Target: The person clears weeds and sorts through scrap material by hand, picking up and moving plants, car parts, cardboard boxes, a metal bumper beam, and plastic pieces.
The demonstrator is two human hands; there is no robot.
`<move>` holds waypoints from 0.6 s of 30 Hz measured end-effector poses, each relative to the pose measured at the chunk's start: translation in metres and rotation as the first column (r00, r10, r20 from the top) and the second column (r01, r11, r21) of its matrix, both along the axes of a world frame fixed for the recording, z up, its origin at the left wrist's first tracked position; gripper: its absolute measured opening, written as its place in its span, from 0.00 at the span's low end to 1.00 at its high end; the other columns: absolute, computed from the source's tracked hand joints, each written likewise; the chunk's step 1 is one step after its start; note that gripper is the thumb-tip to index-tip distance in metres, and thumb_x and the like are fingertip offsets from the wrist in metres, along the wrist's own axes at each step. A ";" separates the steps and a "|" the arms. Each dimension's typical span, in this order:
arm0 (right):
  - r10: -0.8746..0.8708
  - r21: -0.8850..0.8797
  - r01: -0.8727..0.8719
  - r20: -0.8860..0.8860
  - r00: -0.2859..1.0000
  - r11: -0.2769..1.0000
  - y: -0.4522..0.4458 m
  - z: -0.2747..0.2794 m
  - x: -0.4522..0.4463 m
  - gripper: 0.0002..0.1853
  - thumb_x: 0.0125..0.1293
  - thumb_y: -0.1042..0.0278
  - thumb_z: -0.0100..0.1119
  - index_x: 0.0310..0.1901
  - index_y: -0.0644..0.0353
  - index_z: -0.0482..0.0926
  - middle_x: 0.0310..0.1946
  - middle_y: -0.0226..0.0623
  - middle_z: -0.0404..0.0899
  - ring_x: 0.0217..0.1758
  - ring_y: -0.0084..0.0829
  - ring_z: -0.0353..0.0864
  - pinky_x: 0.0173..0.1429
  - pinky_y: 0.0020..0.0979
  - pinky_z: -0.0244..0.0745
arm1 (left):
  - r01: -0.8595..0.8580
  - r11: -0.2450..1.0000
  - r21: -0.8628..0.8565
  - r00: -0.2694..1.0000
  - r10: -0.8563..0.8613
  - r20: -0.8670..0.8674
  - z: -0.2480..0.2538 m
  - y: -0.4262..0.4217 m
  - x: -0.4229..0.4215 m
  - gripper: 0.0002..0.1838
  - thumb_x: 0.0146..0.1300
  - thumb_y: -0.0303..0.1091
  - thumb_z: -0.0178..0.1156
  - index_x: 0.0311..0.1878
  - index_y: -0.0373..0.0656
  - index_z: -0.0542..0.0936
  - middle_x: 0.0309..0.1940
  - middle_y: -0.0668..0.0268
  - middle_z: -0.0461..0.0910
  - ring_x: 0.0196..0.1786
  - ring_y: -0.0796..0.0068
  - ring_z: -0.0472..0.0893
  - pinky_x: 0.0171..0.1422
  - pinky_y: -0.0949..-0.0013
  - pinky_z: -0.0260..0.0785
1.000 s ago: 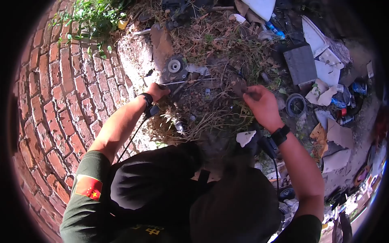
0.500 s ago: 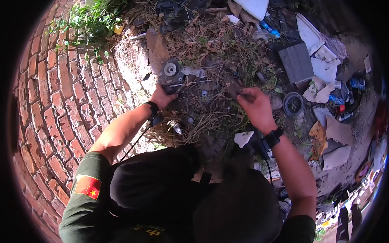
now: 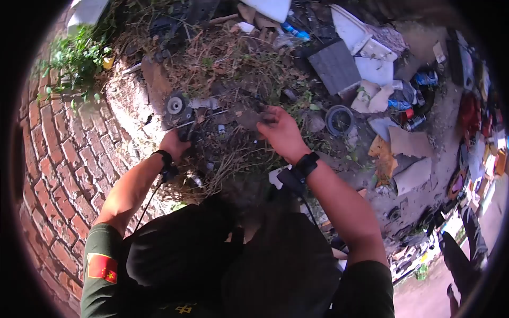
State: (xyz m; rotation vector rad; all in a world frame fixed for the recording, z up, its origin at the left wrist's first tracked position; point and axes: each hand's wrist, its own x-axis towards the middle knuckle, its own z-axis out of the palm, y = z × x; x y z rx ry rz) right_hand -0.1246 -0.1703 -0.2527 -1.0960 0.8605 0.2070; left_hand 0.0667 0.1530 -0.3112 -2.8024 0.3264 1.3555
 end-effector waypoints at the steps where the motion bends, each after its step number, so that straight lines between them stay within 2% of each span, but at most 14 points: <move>1: -0.003 0.060 0.001 0.023 1.000 0.998 -0.011 -0.004 -0.010 0.25 0.67 0.75 0.63 0.64 0.71 0.71 0.60 0.47 0.74 0.51 0.31 0.83 0.49 0.31 0.85 | 0.058 0.990 -0.131 0.998 -0.059 -0.003 -0.001 0.006 0.005 0.30 0.53 0.37 0.74 0.58 0.36 0.76 0.48 0.48 0.85 0.54 0.48 0.84 0.60 0.54 0.76; 3: -0.092 0.092 0.092 0.000 0.996 0.992 -0.037 -0.005 -0.039 0.21 0.69 0.76 0.61 0.61 0.71 0.73 0.55 0.41 0.79 0.50 0.29 0.83 0.51 0.32 0.86 | 0.053 0.954 -0.295 0.998 -0.056 -0.004 -0.007 0.023 0.019 0.31 0.53 0.32 0.70 0.61 0.36 0.74 0.49 0.47 0.85 0.54 0.49 0.84 0.59 0.54 0.76; 4: -0.121 0.034 0.121 -0.026 0.992 0.992 -0.059 0.006 -0.063 0.21 0.69 0.76 0.61 0.61 0.71 0.73 0.55 0.41 0.79 0.50 0.29 0.83 0.51 0.32 0.86 | -0.001 0.916 -0.402 0.999 -0.020 -0.048 0.012 0.013 0.024 0.31 0.54 0.31 0.68 0.62 0.34 0.73 0.51 0.47 0.84 0.54 0.50 0.84 0.60 0.56 0.75; 6: -0.391 -0.025 0.390 -0.087 0.916 0.920 -0.095 0.025 -0.104 0.18 0.70 0.75 0.60 0.59 0.69 0.74 0.52 0.38 0.80 0.50 0.28 0.83 0.51 0.33 0.86 | 0.043 0.905 -0.424 0.999 -0.043 0.010 0.012 0.031 0.047 0.28 0.57 0.27 0.67 0.61 0.34 0.74 0.50 0.51 0.84 0.54 0.57 0.84 0.61 0.60 0.74; 7: -0.476 -0.061 0.473 -0.053 0.878 0.879 -0.123 0.029 -0.138 0.14 0.71 0.75 0.59 0.56 0.66 0.75 0.51 0.36 0.80 0.49 0.26 0.82 0.51 0.32 0.86 | -0.059 0.839 -0.540 0.995 0.005 -0.102 0.034 0.019 0.052 0.25 0.59 0.25 0.66 0.61 0.35 0.74 0.50 0.55 0.84 0.52 0.63 0.83 0.60 0.62 0.74; 8: -0.593 -0.140 0.588 0.008 0.806 0.797 -0.148 0.040 -0.175 0.13 0.71 0.74 0.58 0.55 0.65 0.75 0.49 0.35 0.80 0.47 0.26 0.81 0.53 0.34 0.84 | -0.017 0.872 -0.489 0.998 -0.016 -0.065 0.056 0.008 0.056 0.22 0.61 0.22 0.65 0.59 0.35 0.74 0.49 0.58 0.84 0.51 0.68 0.82 0.59 0.64 0.74; 9: -0.716 -0.191 0.717 0.087 0.692 0.670 -0.174 0.053 -0.209 0.11 0.72 0.73 0.57 0.53 0.65 0.75 0.49 0.36 0.79 0.46 0.28 0.80 0.55 0.36 0.83 | -0.042 0.861 -0.507 0.995 -0.011 -0.101 0.074 0.000 0.062 0.21 0.61 0.22 0.65 0.58 0.35 0.75 0.48 0.59 0.84 0.51 0.68 0.82 0.60 0.64 0.73; 10: -0.791 -0.131 0.833 0.264 0.552 0.537 -0.201 0.059 -0.253 0.12 0.72 0.72 0.57 0.53 0.66 0.74 0.51 0.38 0.79 0.47 0.31 0.81 0.56 0.37 0.81 | -0.066 0.851 -0.521 0.991 -0.006 -0.135 0.084 -0.004 0.066 0.20 0.61 0.21 0.65 0.57 0.35 0.75 0.47 0.60 0.84 0.51 0.69 0.81 0.61 0.65 0.72; 11: -0.898 -0.099 0.959 0.336 0.285 0.267 -0.215 0.073 -0.280 0.14 0.72 0.71 0.57 0.54 0.68 0.72 0.52 0.42 0.78 0.52 0.37 0.82 0.57 0.37 0.82 | 0.014 0.802 -0.597 0.998 -0.052 -0.045 0.071 0.014 0.078 0.19 0.63 0.21 0.65 0.57 0.36 0.74 0.42 0.63 0.83 0.43 0.72 0.82 0.49 0.66 0.77; 12: -0.914 -0.125 0.989 0.385 0.127 0.085 -0.226 0.084 -0.305 0.17 0.72 0.69 0.55 0.56 0.70 0.69 0.56 0.47 0.77 0.61 0.43 0.81 0.61 0.38 0.82 | -0.209 0.854 -0.477 0.965 0.102 -0.240 0.116 -0.019 0.073 0.20 0.66 0.23 0.64 0.59 0.37 0.72 0.38 0.66 0.82 0.34 0.77 0.80 0.31 0.71 0.75; 13: -0.917 -0.182 0.983 0.393 0.064 -0.009 -0.222 0.098 -0.314 0.20 0.73 0.66 0.52 0.59 0.71 0.66 0.62 0.52 0.74 0.67 0.48 0.77 0.65 0.39 0.81 | -0.208 0.849 -0.485 0.970 0.115 -0.214 0.125 -0.024 0.077 0.20 0.68 0.24 0.64 0.60 0.37 0.71 0.36 0.67 0.81 0.31 0.80 0.79 0.26 0.73 0.72; 14: -0.930 -0.268 0.963 0.345 0.127 0.032 -0.218 0.096 -0.336 0.23 0.73 0.64 0.49 0.65 0.68 0.64 0.67 0.53 0.71 0.68 0.50 0.76 0.63 0.41 0.81 | -0.206 0.846 -0.492 0.974 0.128 -0.187 0.134 -0.026 0.082 0.20 0.69 0.25 0.64 0.61 0.38 0.70 0.35 0.68 0.80 0.28 0.82 0.78 0.21 0.75 0.69; 16: -0.948 -0.337 0.934 0.244 0.205 0.115 -0.201 0.077 -0.353 0.25 0.73 0.64 0.48 0.68 0.64 0.62 0.67 0.51 0.72 0.66 0.50 0.78 0.60 0.40 0.80 | -0.205 0.818 -0.537 0.979 0.166 -0.120 0.157 -0.043 0.089 0.19 0.70 0.28 0.64 0.59 0.36 0.71 0.33 0.68 0.79 0.26 0.82 0.76 0.22 0.75 0.69; 18: -0.947 -0.320 0.923 0.166 0.276 0.213 -0.181 0.049 -0.352 0.25 0.73 0.64 0.49 0.69 0.62 0.63 0.66 0.49 0.74 0.63 0.48 0.80 0.58 0.38 0.79 | -0.099 0.837 -0.538 0.992 0.127 0.014 0.193 -0.080 0.088 0.17 0.70 0.28 0.64 0.58 0.35 0.71 0.31 0.69 0.78 0.26 0.84 0.76 0.23 0.77 0.67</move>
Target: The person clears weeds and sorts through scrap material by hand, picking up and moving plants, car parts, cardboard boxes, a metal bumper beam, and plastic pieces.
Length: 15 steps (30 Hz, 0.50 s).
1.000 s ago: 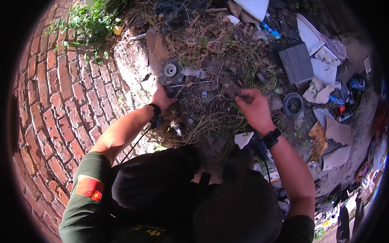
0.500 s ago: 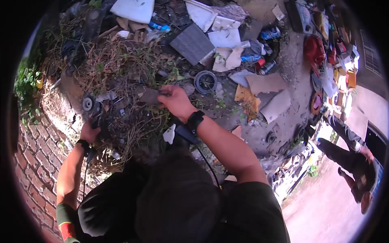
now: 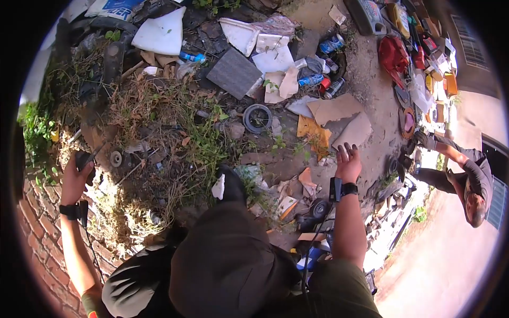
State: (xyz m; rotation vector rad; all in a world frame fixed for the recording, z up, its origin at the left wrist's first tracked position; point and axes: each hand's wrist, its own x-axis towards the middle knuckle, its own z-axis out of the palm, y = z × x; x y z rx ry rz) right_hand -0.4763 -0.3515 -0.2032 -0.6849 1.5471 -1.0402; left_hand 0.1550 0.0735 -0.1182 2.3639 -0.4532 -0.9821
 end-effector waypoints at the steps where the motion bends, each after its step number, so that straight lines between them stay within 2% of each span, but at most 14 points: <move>1: 0.088 0.014 -0.088 0.003 0.996 0.996 0.013 -0.015 0.004 0.24 0.73 0.64 0.50 0.68 0.61 0.65 0.62 0.47 0.77 0.58 0.45 0.83 0.55 0.37 0.79 | 0.030 1.000 -0.010 1.000 -0.030 0.003 0.002 -0.011 0.005 0.20 0.70 0.30 0.65 0.60 0.34 0.71 0.32 0.67 0.80 0.26 0.81 0.77 0.25 0.75 0.69; 2: 0.115 0.029 -0.116 0.026 0.993 0.993 0.026 -0.033 0.016 0.23 0.73 0.67 0.51 0.67 0.61 0.66 0.59 0.45 0.79 0.52 0.41 0.84 0.51 0.36 0.79 | 0.059 0.998 -0.011 0.998 -0.058 0.011 0.003 -0.022 0.013 0.22 0.70 0.33 0.65 0.61 0.33 0.71 0.33 0.64 0.81 0.27 0.78 0.78 0.28 0.73 0.71; 4: 0.183 0.155 -0.194 0.083 0.980 0.969 0.061 -0.041 0.062 0.20 0.73 0.71 0.52 0.64 0.60 0.69 0.55 0.42 0.80 0.47 0.35 0.84 0.48 0.35 0.79 | 0.225 0.968 0.108 0.942 -0.245 0.231 0.010 -0.063 0.004 0.30 0.68 0.38 0.67 0.65 0.31 0.69 0.39 0.56 0.84 0.33 0.64 0.84 0.40 0.63 0.77; 6: 0.322 0.232 -0.333 0.086 0.943 0.914 0.095 -0.065 0.088 0.17 0.72 0.73 0.54 0.61 0.59 0.71 0.54 0.38 0.81 0.46 0.29 0.83 0.47 0.32 0.78 | 0.408 0.912 0.043 0.849 -0.397 0.349 -0.004 -0.107 -0.014 0.30 0.65 0.41 0.67 0.63 0.30 0.71 0.45 0.47 0.84 0.48 0.46 0.84 0.53 0.52 0.75; 7: 0.391 0.260 -0.417 0.145 0.909 0.871 0.112 -0.076 0.105 0.13 0.72 0.72 0.56 0.57 0.58 0.74 0.49 0.34 0.82 0.44 0.25 0.82 0.44 0.30 0.77 | 0.524 0.852 -0.008 0.763 -0.466 0.448 -0.008 -0.137 -0.034 0.30 0.65 0.39 0.68 0.62 0.30 0.71 0.42 0.50 0.84 0.39 0.46 0.85 0.45 0.53 0.76; 8: 0.419 0.273 -0.457 0.187 0.888 0.847 0.128 -0.081 0.130 0.13 0.72 0.72 0.56 0.57 0.58 0.74 0.49 0.34 0.82 0.44 0.25 0.82 0.44 0.30 0.77 | 0.574 0.818 -0.025 0.773 -0.532 0.345 0.003 -0.174 -0.061 0.24 0.65 0.39 0.68 0.54 0.31 0.73 0.36 0.50 0.84 0.39 0.46 0.85 0.44 0.52 0.76; 10: 0.608 0.246 -0.635 0.185 0.772 0.732 0.162 -0.068 0.179 0.11 0.72 0.73 0.56 0.54 0.57 0.75 0.47 0.33 0.82 0.43 0.22 0.82 0.42 0.28 0.75 | 0.670 0.704 -0.235 0.726 -0.557 0.403 0.016 -0.237 -0.147 0.19 0.62 0.34 0.64 0.50 0.32 0.73 0.31 0.50 0.82 0.38 0.47 0.85 0.42 0.51 0.78; 11: 0.668 0.156 -0.675 0.098 0.737 0.722 0.179 -0.056 0.204 0.09 0.73 0.75 0.55 0.52 0.59 0.76 0.47 0.34 0.83 0.44 0.23 0.82 0.43 0.28 0.76 | 0.663 0.662 -0.348 0.741 -0.515 0.432 0.028 -0.264 -0.204 0.18 0.60 0.32 0.64 0.49 0.32 0.73 0.34 0.49 0.82 0.36 0.48 0.85 0.40 0.51 0.78; 12: 0.841 0.081 -0.838 -0.103 0.532 0.540 0.178 -0.086 0.205 0.11 0.73 0.75 0.55 0.54 0.62 0.76 0.47 0.34 0.83 0.47 0.24 0.82 0.47 0.28 0.77 | 0.689 0.542 -0.481 0.723 -0.561 0.403 0.041 -0.284 -0.263 0.27 0.57 0.34 0.66 0.56 0.29 0.72 0.41 0.49 0.82 0.35 0.51 0.86 0.39 0.54 0.79; 13: 0.887 0.025 -0.937 -0.332 0.321 0.348 0.177 -0.116 0.206 0.13 0.72 0.75 0.56 0.57 0.64 0.76 0.48 0.35 0.82 0.49 0.26 0.81 0.51 0.29 0.78 | 0.813 0.310 -0.493 0.530 -0.746 0.403 0.069 -0.291 -0.303 0.41 0.57 0.42 0.69 0.67 0.26 0.66 0.53 0.46 0.78 0.37 0.52 0.86 0.41 0.58 0.81; 14: 0.692 0.031 -0.696 0.076 0.718 0.718 0.190 -0.105 0.238 0.15 0.72 0.75 0.57 0.59 0.65 0.76 0.48 0.35 0.82 0.51 0.26 0.81 0.53 0.31 0.78 | 0.817 0.223 -0.532 0.461 -0.808 0.368 0.082 -0.292 -0.318 0.47 0.56 0.45 0.71 0.71 0.25 0.62 0.56 0.45 0.75 0.39 0.52 0.86 0.44 0.59 0.81; 15: 0.691 0.037 -0.694 0.068 0.720 0.719 0.181 -0.103 0.247 0.15 0.72 0.75 0.57 0.59 0.65 0.76 0.48 0.35 0.82 0.51 0.26 0.81 0.53 0.31 0.78 | 0.807 0.141 -0.573 0.383 -0.864 0.327 0.095 -0.292 -0.333 0.53 0.55 0.48 0.73 0.74 0.25 0.57 0.60 0.45 0.73 0.42 0.51 0.86 0.47 0.60 0.81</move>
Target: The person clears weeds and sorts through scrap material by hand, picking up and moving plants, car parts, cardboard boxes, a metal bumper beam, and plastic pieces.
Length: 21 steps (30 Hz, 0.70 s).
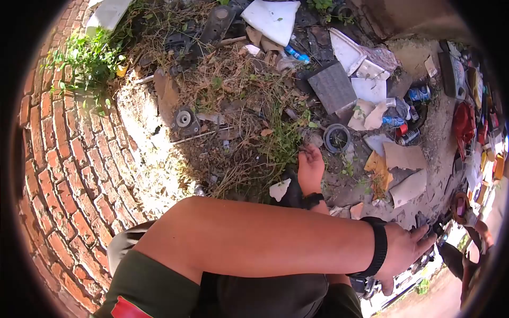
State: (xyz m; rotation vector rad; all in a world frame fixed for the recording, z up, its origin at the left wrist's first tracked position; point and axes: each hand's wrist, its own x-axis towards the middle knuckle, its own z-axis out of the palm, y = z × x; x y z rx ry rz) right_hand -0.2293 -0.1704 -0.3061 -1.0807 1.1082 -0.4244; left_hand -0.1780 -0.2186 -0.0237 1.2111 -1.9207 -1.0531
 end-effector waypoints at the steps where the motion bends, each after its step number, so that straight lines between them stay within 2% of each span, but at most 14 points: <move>1: 0.082 -0.151 -0.101 -0.126 0.989 0.983 -0.011 -0.001 0.010 0.17 0.71 0.74 0.59 0.60 0.64 0.75 0.50 0.35 0.81 0.52 0.26 0.80 0.55 0.31 0.77 | 0.007 0.999 0.035 0.999 -0.006 -0.052 -0.002 0.001 0.004 0.58 0.54 0.52 0.74 0.76 0.26 0.54 0.66 0.38 0.66 0.52 0.48 0.83 0.52 0.57 0.81; 2: 0.136 -0.283 -0.209 -0.255 0.957 0.936 -0.019 -0.002 0.019 0.19 0.70 0.73 0.60 0.61 0.63 0.75 0.51 0.36 0.80 0.53 0.26 0.80 0.57 0.32 0.76 | 0.023 0.997 0.072 0.995 -0.016 -0.099 -0.008 0.002 0.011 0.62 0.53 0.55 0.75 0.78 0.26 0.50 0.73 0.32 0.59 0.62 0.45 0.80 0.57 0.55 0.80; 3: 0.128 -0.278 -0.199 -0.255 0.958 0.940 -0.028 0.001 0.020 0.19 0.70 0.73 0.60 0.61 0.63 0.75 0.51 0.36 0.80 0.53 0.26 0.80 0.57 0.32 0.76 | -0.213 0.977 0.023 0.971 0.214 -0.106 -0.037 0.010 0.032 0.56 0.54 0.52 0.74 0.74 0.26 0.56 0.68 0.36 0.67 0.58 0.45 0.82 0.59 0.52 0.78; 4: 0.178 -0.155 -0.193 -0.104 0.978 0.969 -0.047 -0.005 0.017 0.22 0.67 0.73 0.63 0.62 0.62 0.75 0.54 0.38 0.79 0.55 0.29 0.79 0.60 0.35 0.75 | -0.219 0.962 0.166 0.970 0.233 -0.068 -0.055 0.018 0.077 0.42 0.57 0.47 0.72 0.65 0.28 0.65 0.58 0.41 0.76 0.53 0.45 0.84 0.57 0.49 0.77; 5: 0.327 -0.303 -0.391 -0.242 0.913 0.869 -0.064 -0.013 0.023 0.25 0.64 0.72 0.66 0.62 0.62 0.75 0.56 0.39 0.79 0.58 0.33 0.78 0.63 0.37 0.74 | -0.354 0.920 0.165 0.934 0.342 0.102 -0.077 0.037 0.113 0.31 0.64 0.40 0.66 0.61 0.29 0.66 0.55 0.43 0.79 0.55 0.46 0.82 0.56 0.51 0.76; 6: 0.408 -0.432 -0.554 -0.387 0.827 0.712 -0.082 -0.021 0.030 0.28 0.60 0.71 0.68 0.63 0.62 0.74 0.58 0.40 0.78 0.61 0.37 0.77 0.65 0.40 0.72 | -0.411 0.899 0.151 0.908 0.388 0.159 -0.113 0.061 0.146 0.25 0.67 0.38 0.62 0.61 0.32 0.69 0.53 0.46 0.81 0.55 0.45 0.81 0.57 0.50 0.76; 7: 0.282 -0.495 -0.844 -0.796 0.536 0.206 -0.094 -0.031 0.038 0.31 0.57 0.70 0.70 0.64 0.62 0.74 0.59 0.42 0.78 0.64 0.42 0.75 0.68 0.42 0.69 | -0.516 0.826 0.227 0.836 0.429 0.341 -0.132 0.091 0.176 0.24 0.68 0.36 0.61 0.63 0.34 0.70 0.55 0.47 0.80 0.56 0.44 0.80 0.59 0.49 0.75; 9: 0.336 -0.468 -0.867 -0.800 0.497 0.169 -0.102 -0.036 0.047 0.35 0.51 0.68 0.72 0.63 0.63 0.74 0.62 0.44 0.76 0.68 0.48 0.70 0.72 0.45 0.64 | -0.538 0.751 0.382 0.791 0.294 0.536 -0.151 0.154 0.224 0.27 0.69 0.37 0.61 0.67 0.34 0.69 0.60 0.44 0.78 0.61 0.44 0.79 0.64 0.49 0.72; 11: 0.518 -0.292 -0.956 -0.816 0.258 0.018 -0.105 -0.044 0.054 0.38 0.49 0.67 0.74 0.64 0.64 0.73 0.62 0.46 0.75 0.67 0.47 0.70 0.72 0.43 0.65 | -0.522 0.705 0.480 0.762 0.132 0.634 -0.158 0.214 0.256 0.29 0.69 0.37 0.61 0.70 0.36 0.68 0.61 0.46 0.78 0.61 0.46 0.79 0.66 0.51 0.72; 13: 0.560 -0.235 -0.970 -0.796 0.229 0.063 -0.093 -0.042 0.062 0.36 0.48 0.67 0.75 0.62 0.64 0.73 0.60 0.47 0.75 0.67 0.46 0.71 0.71 0.43 0.65 | -0.572 0.608 0.550 0.750 0.117 0.652 -0.147 0.261 0.272 0.28 0.69 0.37 0.62 0.69 0.37 0.69 0.58 0.47 0.80 0.58 0.47 0.81 0.64 0.52 0.73; 15: 0.454 -0.212 -0.976 -0.866 0.212 0.050 -0.087 -0.047 0.069 0.34 0.48 0.67 0.75 0.59 0.63 0.74 0.56 0.45 0.76 0.64 0.46 0.73 0.68 0.44 0.67 | -0.615 0.512 0.600 0.753 0.157 0.638 -0.137 0.290 0.283 0.28 0.69 0.38 0.63 0.68 0.36 0.71 0.54 0.47 0.82 0.54 0.47 0.83 0.60 0.54 0.75; 16: 0.377 -0.218 -0.975 -0.900 0.218 0.041 -0.081 -0.053 0.072 0.25 0.53 0.70 0.70 0.54 0.60 0.76 0.53 0.42 0.77 0.61 0.44 0.75 0.65 0.44 0.69 | -0.657 0.520 0.547 0.731 0.261 0.630 -0.138 0.306 0.284 0.27 0.70 0.37 0.62 0.68 0.35 0.71 0.53 0.49 0.84 0.50 0.50 0.85 0.56 0.57 0.76; 19: 0.267 -0.273 -0.962 -0.929 0.257 -0.023 -0.075 -0.076 0.078 0.19 0.58 0.73 0.65 0.52 0.60 0.77 0.52 0.41 0.78 0.60 0.43 0.76 0.63 0.43 0.71 | -0.736 0.410 0.538 0.676 0.456 0.578 -0.139 0.323 0.281 0.26 0.72 0.35 0.61 0.70 0.36 0.70 0.53 0.51 0.84 0.50 0.56 0.86 0.56 0.59 0.77; 21: 0.214 -0.335 -0.942 -0.922 0.322 -0.026 -0.068 -0.082 0.081 0.15 0.60 0.75 0.61 0.50 0.60 0.78 0.49 0.40 0.79 0.59 0.42 0.76 0.61 0.41 0.74 | -0.749 0.337 0.570 0.659 0.469 0.588 -0.138 0.322 0.277 0.26 0.73 0.33 0.60 0.70 0.36 0.70 0.54 0.52 0.84 0.50 0.60 0.86 0.55 0.60 0.77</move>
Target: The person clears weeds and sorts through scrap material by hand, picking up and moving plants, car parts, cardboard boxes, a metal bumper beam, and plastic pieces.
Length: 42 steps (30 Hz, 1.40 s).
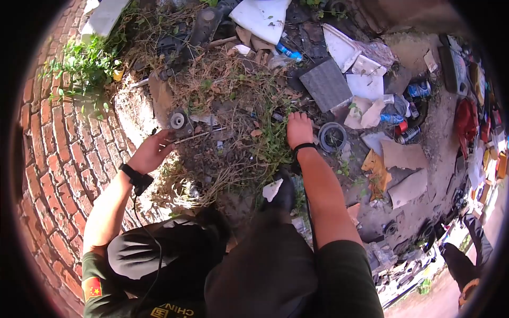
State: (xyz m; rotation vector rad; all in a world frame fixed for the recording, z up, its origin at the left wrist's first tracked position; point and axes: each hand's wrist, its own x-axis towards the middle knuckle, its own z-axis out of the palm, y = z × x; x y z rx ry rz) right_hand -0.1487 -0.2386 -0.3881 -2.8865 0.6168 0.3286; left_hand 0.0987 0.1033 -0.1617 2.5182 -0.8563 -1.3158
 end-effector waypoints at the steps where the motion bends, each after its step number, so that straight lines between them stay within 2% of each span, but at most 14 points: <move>1: 0.008 -0.009 -0.008 -0.009 1.000 1.000 0.001 0.002 0.001 0.14 0.60 0.75 0.61 0.49 0.60 0.78 0.48 0.40 0.79 0.57 0.42 0.77 0.59 0.41 0.75 | -0.005 0.999 -0.036 1.000 0.004 -0.018 0.000 0.000 -0.002 0.25 0.73 0.33 0.60 0.70 0.36 0.70 0.53 0.52 0.84 0.50 0.59 0.86 0.55 0.59 0.77; 6: 0.143 -0.014 -0.144 -0.053 0.988 0.989 -0.005 0.019 -0.003 0.15 0.57 0.75 0.63 0.47 0.61 0.77 0.44 0.41 0.79 0.52 0.41 0.81 0.53 0.40 0.79 | 0.005 0.995 -0.103 1.000 -0.004 0.011 0.002 -0.003 -0.004 0.24 0.73 0.33 0.60 0.68 0.36 0.71 0.52 0.51 0.85 0.48 0.59 0.87 0.54 0.59 0.77; 10: 0.124 0.101 -0.127 0.030 0.992 0.987 -0.013 0.041 -0.012 0.24 0.50 0.72 0.72 0.49 0.65 0.73 0.44 0.46 0.79 0.50 0.45 0.82 0.53 0.41 0.80 | 0.004 0.979 -0.204 1.000 -0.001 0.018 -0.002 -0.001 -0.007 0.23 0.73 0.32 0.60 0.68 0.37 0.71 0.50 0.51 0.86 0.48 0.60 0.87 0.54 0.59 0.77; 13: -0.072 0.318 0.073 -0.013 0.997 0.945 -0.017 0.080 -0.019 0.34 0.48 0.69 0.76 0.56 0.75 0.70 0.51 0.56 0.79 0.57 0.54 0.80 0.59 0.43 0.79 | 0.021 0.980 -0.197 1.000 -0.018 0.019 -0.011 0.005 -0.007 0.23 0.73 0.32 0.60 0.68 0.37 0.71 0.50 0.52 0.85 0.47 0.61 0.87 0.54 0.60 0.77; 17: -0.132 0.327 0.158 -0.099 0.986 0.932 -0.018 0.130 -0.043 0.43 0.48 0.69 0.76 0.63 0.84 0.65 0.53 0.61 0.77 0.57 0.54 0.80 0.60 0.43 0.78 | 0.005 0.980 -0.197 1.000 -0.002 0.017 -0.010 0.003 -0.006 0.23 0.73 0.32 0.61 0.68 0.38 0.71 0.47 0.53 0.86 0.45 0.63 0.86 0.52 0.61 0.77; 20: -0.049 0.315 0.116 -0.211 0.976 0.942 -0.018 0.168 -0.072 0.43 0.49 0.68 0.76 0.63 0.82 0.64 0.54 0.63 0.77 0.58 0.54 0.79 0.60 0.43 0.78 | -0.028 0.977 -0.212 1.000 0.028 -0.004 -0.006 0.001 -0.004 0.24 0.73 0.32 0.61 0.69 0.38 0.71 0.44 0.55 0.86 0.44 0.64 0.86 0.50 0.61 0.77; 22: -0.090 0.292 0.149 -0.204 0.975 0.945 -0.014 0.181 -0.103 0.46 0.49 0.69 0.75 0.65 0.82 0.60 0.52 0.64 0.78 0.56 0.56 0.80 0.59 0.44 0.78 | -0.078 0.984 -0.159 0.997 0.077 -0.013 -0.003 -0.001 -0.002 0.24 0.72 0.35 0.61 0.67 0.35 0.72 0.51 0.47 0.84 0.51 0.55 0.86 0.58 0.59 0.76; 24: -0.132 0.268 0.182 -0.196 0.972 0.946 -0.015 0.187 -0.128 0.48 0.49 0.69 0.75 0.67 0.83 0.57 0.51 0.66 0.78 0.55 0.58 0.80 0.59 0.44 0.78 | -0.059 0.981 -0.184 0.998 0.058 -0.012 -0.010 0.008 0.001 0.26 0.73 0.33 0.62 0.70 0.37 0.70 0.45 0.53 0.86 0.44 0.64 0.87 0.50 0.62 0.77; 27: -0.604 0.161 0.627 -0.173 0.778 0.762 -0.018 0.193 -0.153 0.47 0.48 0.70 0.75 0.66 0.78 0.57 0.47 0.65 0.80 0.52 0.62 0.81 0.57 0.48 0.77 | -0.056 0.982 -0.180 0.998 0.061 0.021 0.002 0.008 0.000 0.26 0.73 0.32 0.61 0.70 0.36 0.69 0.47 0.52 0.86 0.45 0.63 0.87 0.51 0.62 0.78; 28: -0.604 0.159 0.627 -0.173 0.778 0.762 -0.019 0.192 -0.161 0.47 0.48 0.70 0.75 0.66 0.78 0.57 0.47 0.65 0.80 0.52 0.62 0.81 0.57 0.48 0.77 | -0.056 0.982 -0.182 0.998 0.061 0.020 0.002 0.009 0.001 0.26 0.73 0.32 0.61 0.70 0.36 0.69 0.47 0.52 0.86 0.45 0.63 0.87 0.51 0.62 0.78; 31: -0.708 0.037 0.716 0.194 0.679 0.697 -0.021 0.181 -0.199 0.41 0.50 0.69 0.74 0.63 0.75 0.61 0.45 0.62 0.81 0.50 0.64 0.81 0.57 0.49 0.76 | -0.065 0.982 -0.180 0.998 0.067 0.003 -0.003 0.024 0.001 0.25 0.73 0.33 0.60 0.69 0.35 0.70 0.47 0.53 0.86 0.45 0.63 0.87 0.52 0.63 0.78; 35: -0.816 0.038 0.828 0.203 0.541 0.559 -0.026 0.191 -0.226 0.46 0.49 0.70 0.74 0.67 0.76 0.59 0.51 0.65 0.79 0.54 0.60 0.80 0.61 0.47 0.75 | -0.090 0.986 -0.143 0.996 0.086 -0.040 -0.007 0.032 0.000 0.22 0.75 0.32 0.58 0.68 0.35 0.71 0.55 0.55 0.84 0.52 0.66 0.85 0.57 0.63 0.77; 39: -0.849 0.346 0.793 0.373 0.373 0.501 -0.030 0.182 -0.229 0.38 0.52 0.73 0.73 0.64 0.72 0.65 0.55 0.51 0.80 0.55 0.43 0.81 0.65 0.38 0.72 | -0.057 0.986 -0.159 0.995 0.044 -0.087 -0.018 0.034 0.004 0.23 0.75 0.32 0.58 0.68 0.32 0.70 0.52 0.54 0.85 0.52 0.67 0.85 0.56 0.66 0.76; 42: -0.976 0.706 0.675 0.179 0.122 0.214 -0.046 0.158 -0.228 0.27 0.59 0.77 0.68 0.60 0.69 0.70 0.51 0.41 0.81 0.53 0.33 0.82 0.60 0.35 0.75 | -0.110 0.983 -0.146 0.989 0.093 -0.115 -0.003 0.019 0.001 0.23 0.76 0.32 0.57 0.69 0.31 0.70 0.53 0.54 0.84 0.52 0.67 0.85 0.57 0.65 0.76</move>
